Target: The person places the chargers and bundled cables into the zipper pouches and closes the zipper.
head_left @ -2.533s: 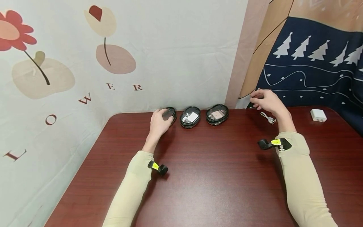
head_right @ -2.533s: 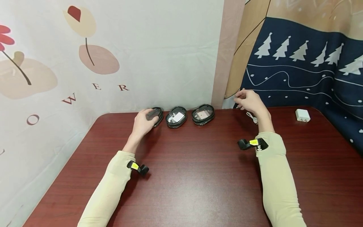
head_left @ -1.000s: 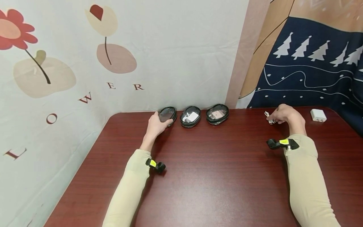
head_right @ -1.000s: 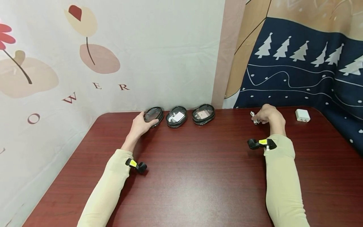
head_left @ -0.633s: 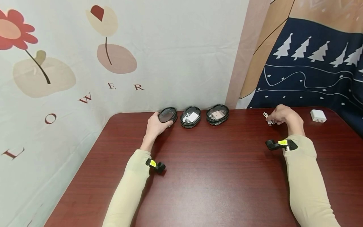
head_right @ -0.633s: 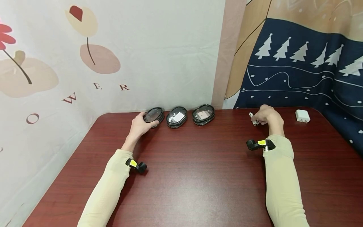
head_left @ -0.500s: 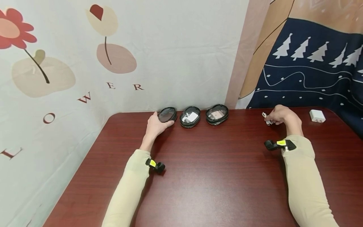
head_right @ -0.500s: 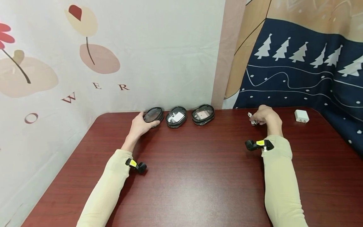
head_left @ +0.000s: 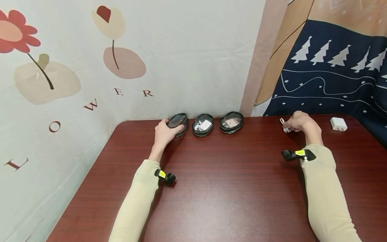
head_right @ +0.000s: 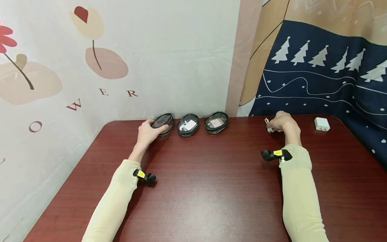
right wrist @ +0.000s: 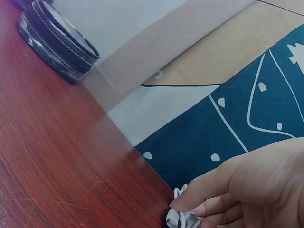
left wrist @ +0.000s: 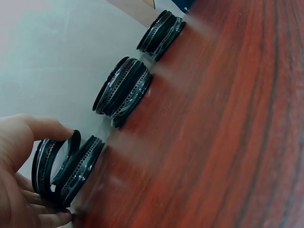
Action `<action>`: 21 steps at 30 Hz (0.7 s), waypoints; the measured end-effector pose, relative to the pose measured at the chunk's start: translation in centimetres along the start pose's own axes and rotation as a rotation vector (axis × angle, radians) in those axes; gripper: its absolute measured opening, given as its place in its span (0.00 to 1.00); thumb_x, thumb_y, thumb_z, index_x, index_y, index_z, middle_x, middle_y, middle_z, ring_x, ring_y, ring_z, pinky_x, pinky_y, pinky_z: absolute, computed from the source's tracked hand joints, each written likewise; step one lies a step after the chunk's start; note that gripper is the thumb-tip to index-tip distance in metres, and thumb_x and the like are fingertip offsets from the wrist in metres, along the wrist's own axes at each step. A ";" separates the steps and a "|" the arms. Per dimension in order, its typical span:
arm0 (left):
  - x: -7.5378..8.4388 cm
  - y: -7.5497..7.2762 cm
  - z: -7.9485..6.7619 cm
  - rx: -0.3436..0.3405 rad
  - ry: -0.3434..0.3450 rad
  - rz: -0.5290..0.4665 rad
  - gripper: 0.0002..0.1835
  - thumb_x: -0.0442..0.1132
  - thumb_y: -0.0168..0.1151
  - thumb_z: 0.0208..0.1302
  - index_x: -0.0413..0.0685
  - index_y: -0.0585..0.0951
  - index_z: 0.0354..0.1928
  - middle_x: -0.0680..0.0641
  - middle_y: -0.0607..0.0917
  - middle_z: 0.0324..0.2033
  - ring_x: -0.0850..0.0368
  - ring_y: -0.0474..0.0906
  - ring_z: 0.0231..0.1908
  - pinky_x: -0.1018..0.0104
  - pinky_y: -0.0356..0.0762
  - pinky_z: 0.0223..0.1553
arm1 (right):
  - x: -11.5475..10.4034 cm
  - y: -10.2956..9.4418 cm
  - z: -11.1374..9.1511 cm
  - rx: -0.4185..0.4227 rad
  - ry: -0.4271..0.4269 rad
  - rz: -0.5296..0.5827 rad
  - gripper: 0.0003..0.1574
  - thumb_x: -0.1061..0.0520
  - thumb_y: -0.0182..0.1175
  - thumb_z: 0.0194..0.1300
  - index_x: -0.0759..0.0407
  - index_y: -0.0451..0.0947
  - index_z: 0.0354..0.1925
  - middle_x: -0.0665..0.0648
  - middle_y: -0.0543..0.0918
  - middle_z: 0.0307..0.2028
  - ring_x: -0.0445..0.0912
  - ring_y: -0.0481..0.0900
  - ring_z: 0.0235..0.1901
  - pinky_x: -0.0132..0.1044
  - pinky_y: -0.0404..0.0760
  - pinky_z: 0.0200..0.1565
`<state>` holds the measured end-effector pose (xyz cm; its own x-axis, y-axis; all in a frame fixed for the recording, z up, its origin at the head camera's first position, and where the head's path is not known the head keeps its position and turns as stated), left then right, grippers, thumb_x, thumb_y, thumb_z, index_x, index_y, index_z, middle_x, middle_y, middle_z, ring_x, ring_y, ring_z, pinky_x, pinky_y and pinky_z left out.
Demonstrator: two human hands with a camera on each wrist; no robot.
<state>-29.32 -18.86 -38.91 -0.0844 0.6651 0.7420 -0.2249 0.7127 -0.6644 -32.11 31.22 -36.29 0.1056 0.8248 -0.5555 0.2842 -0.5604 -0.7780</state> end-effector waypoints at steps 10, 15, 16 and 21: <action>0.3 -0.2 0.0 0.067 0.032 -0.040 0.34 0.60 0.70 0.57 0.40 0.81 0.55 0.37 0.83 0.48 0.41 0.74 0.53 0.47 0.74 0.53 | -1.2 -0.5 -0.8 0.135 -0.026 -0.010 0.18 0.57 0.59 0.65 0.67 0.80 0.22 0.53 0.75 0.17 0.48 0.73 0.22 0.40 0.75 0.28; 0.8 -0.3 -0.2 0.077 0.077 -0.065 0.28 0.60 0.70 0.58 0.41 0.82 0.42 0.41 0.83 0.38 0.46 0.75 0.42 0.54 0.74 0.43 | -1.9 -0.8 -1.1 0.197 -0.040 0.001 0.21 0.55 0.59 0.67 0.67 0.81 0.22 0.54 0.76 0.17 0.51 0.74 0.24 0.42 0.71 0.28; 0.9 -0.3 -0.3 0.079 0.083 -0.070 0.27 0.60 0.70 0.58 0.41 0.81 0.40 0.42 0.83 0.36 0.47 0.75 0.40 0.55 0.73 0.41 | -2.1 -0.8 -1.2 0.209 -0.042 0.006 0.21 0.54 0.59 0.67 0.67 0.82 0.22 0.54 0.75 0.17 0.52 0.74 0.24 0.42 0.71 0.28; 1.5 -0.3 -0.6 0.077 0.095 -0.091 0.27 0.60 0.70 0.58 0.41 0.80 0.37 0.44 0.81 0.32 0.49 0.73 0.37 0.59 0.70 0.38 | -2.8 -0.8 -1.6 0.254 -0.054 0.022 0.23 0.53 0.58 0.68 0.64 0.81 0.19 0.52 0.73 0.15 0.53 0.73 0.24 0.43 0.71 0.27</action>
Point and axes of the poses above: each hand's wrist, its own z-axis towards the middle knuckle, its own y-axis out of the palm, x = y × z, the point moved 1 cm from there along z, towards the middle knuckle
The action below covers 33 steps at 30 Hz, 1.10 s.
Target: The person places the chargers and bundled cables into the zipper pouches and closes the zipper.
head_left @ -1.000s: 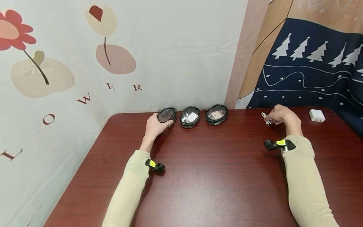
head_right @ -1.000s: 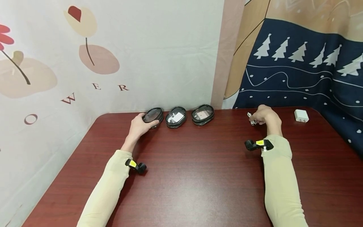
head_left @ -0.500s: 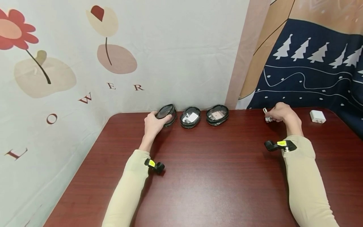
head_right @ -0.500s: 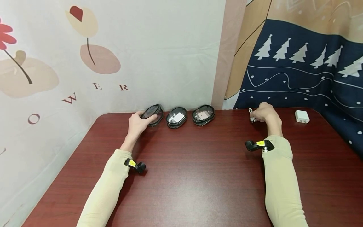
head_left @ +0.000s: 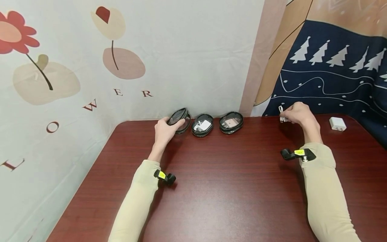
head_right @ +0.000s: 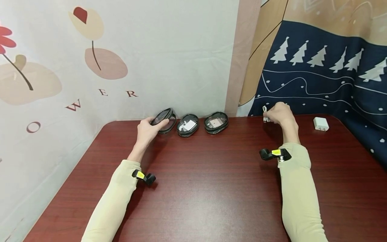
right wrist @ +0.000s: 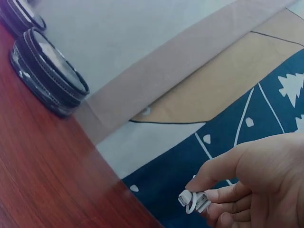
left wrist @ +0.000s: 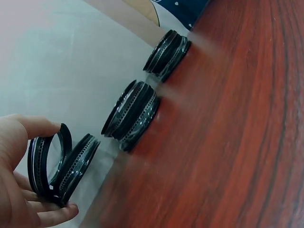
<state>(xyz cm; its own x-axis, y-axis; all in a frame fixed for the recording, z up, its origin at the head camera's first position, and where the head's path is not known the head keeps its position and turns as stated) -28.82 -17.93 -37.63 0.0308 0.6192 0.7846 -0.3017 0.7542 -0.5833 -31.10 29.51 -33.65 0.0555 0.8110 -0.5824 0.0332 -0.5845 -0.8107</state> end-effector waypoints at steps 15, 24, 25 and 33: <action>1.5 0.1 -0.5 -0.008 0.001 -0.076 0.28 0.60 0.72 0.57 0.40 0.82 0.41 0.43 0.82 0.35 0.50 0.74 0.38 0.59 0.72 0.40 | -2.7 0.6 -0.1 0.068 -0.055 0.086 0.21 0.53 0.59 0.68 0.72 0.83 0.43 0.53 0.79 0.19 0.51 0.76 0.25 0.41 0.75 0.29; 2.6 0.2 -1.0 -0.013 0.031 -0.089 0.28 0.62 0.72 0.57 0.42 0.82 0.39 0.44 0.82 0.32 0.51 0.74 0.37 0.60 0.72 0.38 | -4.4 0.7 -0.5 0.097 -0.102 0.135 0.21 0.53 0.60 0.66 0.71 0.83 0.45 0.55 0.80 0.19 0.45 0.76 0.22 0.37 0.74 0.30; 2.8 0.2 -1.0 -0.014 0.037 -0.092 0.28 0.62 0.72 0.57 0.42 0.82 0.39 0.44 0.82 0.32 0.51 0.74 0.36 0.60 0.72 0.38 | -4.6 0.7 -0.6 0.099 -0.105 0.144 0.20 0.53 0.60 0.67 0.71 0.83 0.44 0.55 0.80 0.19 0.44 0.75 0.22 0.37 0.74 0.30; 3.7 0.5 -1.5 -0.017 0.071 -0.084 0.26 0.62 0.71 0.57 0.44 0.82 0.36 0.46 0.82 0.29 0.53 0.73 0.33 0.61 0.69 0.35 | -5.8 1.0 -0.8 0.103 -0.130 0.184 0.18 0.54 0.60 0.67 0.70 0.82 0.42 0.54 0.77 0.18 0.46 0.74 0.23 0.36 0.73 0.25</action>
Point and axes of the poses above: each hand's wrist, its own z-axis towards the middle knuckle, its own y-axis out of the palm, x = y × z, the point moved 1 cm from there along z, towards the middle knuckle
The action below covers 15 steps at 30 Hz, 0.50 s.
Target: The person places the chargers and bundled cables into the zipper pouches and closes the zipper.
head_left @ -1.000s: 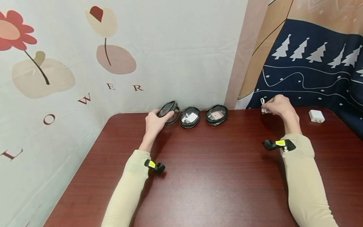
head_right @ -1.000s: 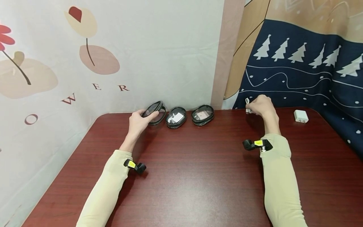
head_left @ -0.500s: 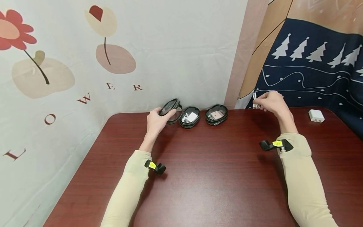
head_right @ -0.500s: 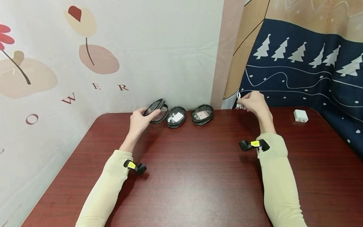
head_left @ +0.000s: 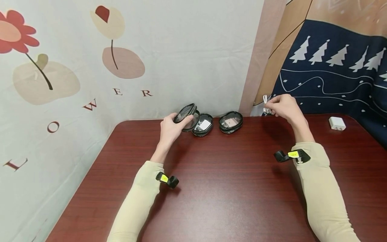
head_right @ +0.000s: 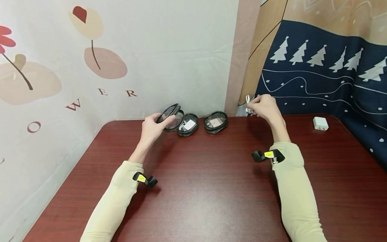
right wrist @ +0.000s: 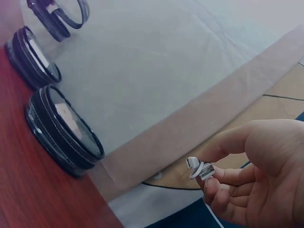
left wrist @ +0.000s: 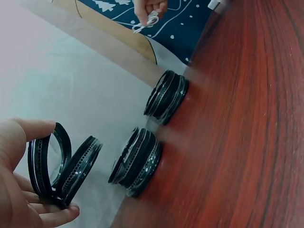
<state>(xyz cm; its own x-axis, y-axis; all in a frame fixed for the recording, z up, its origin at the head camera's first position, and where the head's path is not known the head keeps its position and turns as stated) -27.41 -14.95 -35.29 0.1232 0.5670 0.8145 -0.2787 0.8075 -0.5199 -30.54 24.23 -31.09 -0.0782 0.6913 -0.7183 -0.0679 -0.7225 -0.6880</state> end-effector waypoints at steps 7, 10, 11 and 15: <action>0.6 0.1 -0.4 -0.029 0.010 -0.017 0.27 0.63 0.71 0.57 0.44 0.83 0.38 0.47 0.84 0.30 0.53 0.76 0.35 0.61 0.72 0.37 | -0.8 0.3 -0.2 0.008 -0.039 0.035 0.16 0.55 0.61 0.66 0.70 0.82 0.41 0.55 0.78 0.19 0.43 0.73 0.21 0.35 0.73 0.24; 1.0 0.2 -0.7 -0.044 0.007 -0.029 0.27 0.63 0.70 0.58 0.45 0.83 0.40 0.46 0.86 0.30 0.53 0.78 0.37 0.62 0.72 0.39 | -1.3 0.5 -0.3 0.005 -0.049 0.051 0.17 0.55 0.62 0.66 0.71 0.82 0.41 0.53 0.78 0.18 0.43 0.74 0.20 0.33 0.73 0.24; 1.1 0.3 -0.8 -0.049 0.005 -0.029 0.27 0.64 0.70 0.58 0.45 0.83 0.40 0.46 0.86 0.30 0.53 0.78 0.37 0.62 0.72 0.39 | -1.5 0.6 -0.3 0.003 -0.052 0.056 0.18 0.55 0.62 0.66 0.71 0.82 0.42 0.53 0.78 0.18 0.43 0.74 0.20 0.33 0.73 0.24; 1.6 0.5 -1.0 -0.059 0.012 -0.018 0.27 0.63 0.70 0.58 0.44 0.82 0.38 0.46 0.83 0.29 0.54 0.76 0.35 0.63 0.71 0.37 | -2.3 0.8 -0.5 -0.006 -0.065 0.067 0.19 0.53 0.63 0.66 0.70 0.82 0.43 0.51 0.77 0.19 0.43 0.74 0.21 0.34 0.72 0.23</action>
Point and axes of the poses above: each hand's wrist, its own z-axis towards the middle knuckle, its own y-axis out of the palm, x = y × z, the point moved 1 cm from there along z, towards the middle knuckle
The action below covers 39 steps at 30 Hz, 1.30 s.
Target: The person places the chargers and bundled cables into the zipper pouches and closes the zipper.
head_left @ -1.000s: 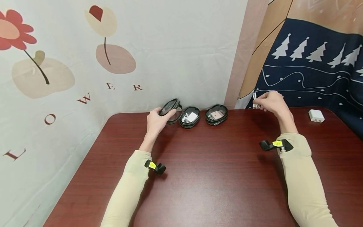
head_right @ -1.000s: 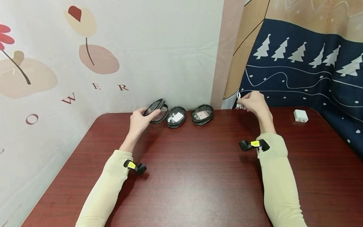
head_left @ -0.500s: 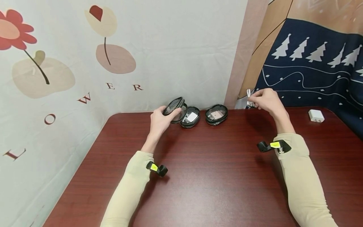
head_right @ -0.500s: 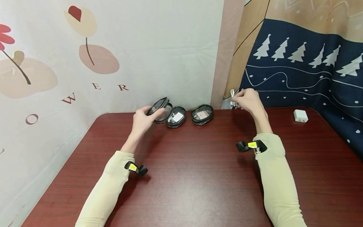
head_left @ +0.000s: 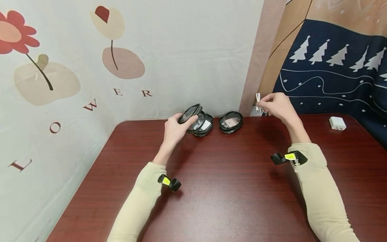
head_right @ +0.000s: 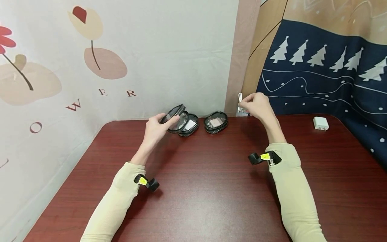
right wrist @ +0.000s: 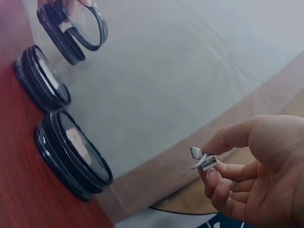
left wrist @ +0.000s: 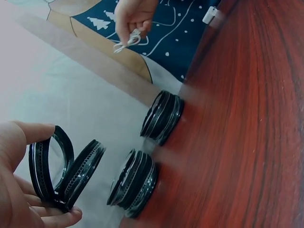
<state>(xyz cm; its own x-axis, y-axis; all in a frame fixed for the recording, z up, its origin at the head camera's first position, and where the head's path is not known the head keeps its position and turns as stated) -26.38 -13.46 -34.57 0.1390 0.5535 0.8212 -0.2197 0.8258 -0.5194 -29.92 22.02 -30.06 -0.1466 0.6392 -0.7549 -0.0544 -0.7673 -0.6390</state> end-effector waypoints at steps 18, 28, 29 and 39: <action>1.3 0.7 -1.0 -0.022 0.031 -0.015 0.27 0.62 0.70 0.58 0.45 0.83 0.42 0.48 0.83 0.31 0.52 0.76 0.36 0.60 0.73 0.39 | -2.8 2.4 -0.6 -0.065 -0.039 0.085 0.16 0.53 0.65 0.65 0.67 0.82 0.40 0.52 0.76 0.18 0.44 0.73 0.20 0.35 0.69 0.23; 1.9 1.3 -1.3 -0.052 0.018 -0.037 0.29 0.63 0.70 0.59 0.44 0.83 0.48 0.48 0.85 0.36 0.53 0.78 0.39 0.60 0.76 0.44 | -3.7 3.9 -0.9 -0.144 -0.073 0.130 0.14 0.54 0.64 0.68 0.67 0.81 0.41 0.53 0.77 0.18 0.48 0.76 0.21 0.36 0.72 0.30; 1.9 1.3 -1.4 -0.057 0.015 -0.040 0.30 0.63 0.70 0.59 0.44 0.83 0.50 0.47 0.85 0.37 0.53 0.78 0.41 0.59 0.76 0.45 | -3.8 4.0 -1.0 -0.151 -0.071 0.139 0.14 0.55 0.64 0.68 0.67 0.80 0.41 0.53 0.77 0.19 0.49 0.76 0.21 0.36 0.73 0.30; 2.6 1.8 -1.9 -0.061 0.028 -0.037 0.30 0.62 0.70 0.59 0.44 0.82 0.50 0.48 0.85 0.37 0.53 0.78 0.39 0.59 0.76 0.43 | -4.6 4.9 -1.4 -0.224 -0.080 0.233 0.15 0.56 0.63 0.70 0.70 0.77 0.44 0.53 0.78 0.22 0.45 0.77 0.22 0.32 0.78 0.30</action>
<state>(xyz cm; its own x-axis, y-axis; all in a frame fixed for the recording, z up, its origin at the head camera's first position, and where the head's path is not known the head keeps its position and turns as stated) -24.62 -10.38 -33.80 0.1730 0.5247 0.8335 -0.1546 0.8502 -0.5032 -28.13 15.37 -29.88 -0.2075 0.4346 -0.8764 0.2074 -0.8560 -0.4736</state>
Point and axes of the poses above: each hand's wrist, its own z-axis towards the middle knuckle, its own y-axis out of the palm, x = y × z, the point moved 1 cm from there along z, towards the middle knuckle
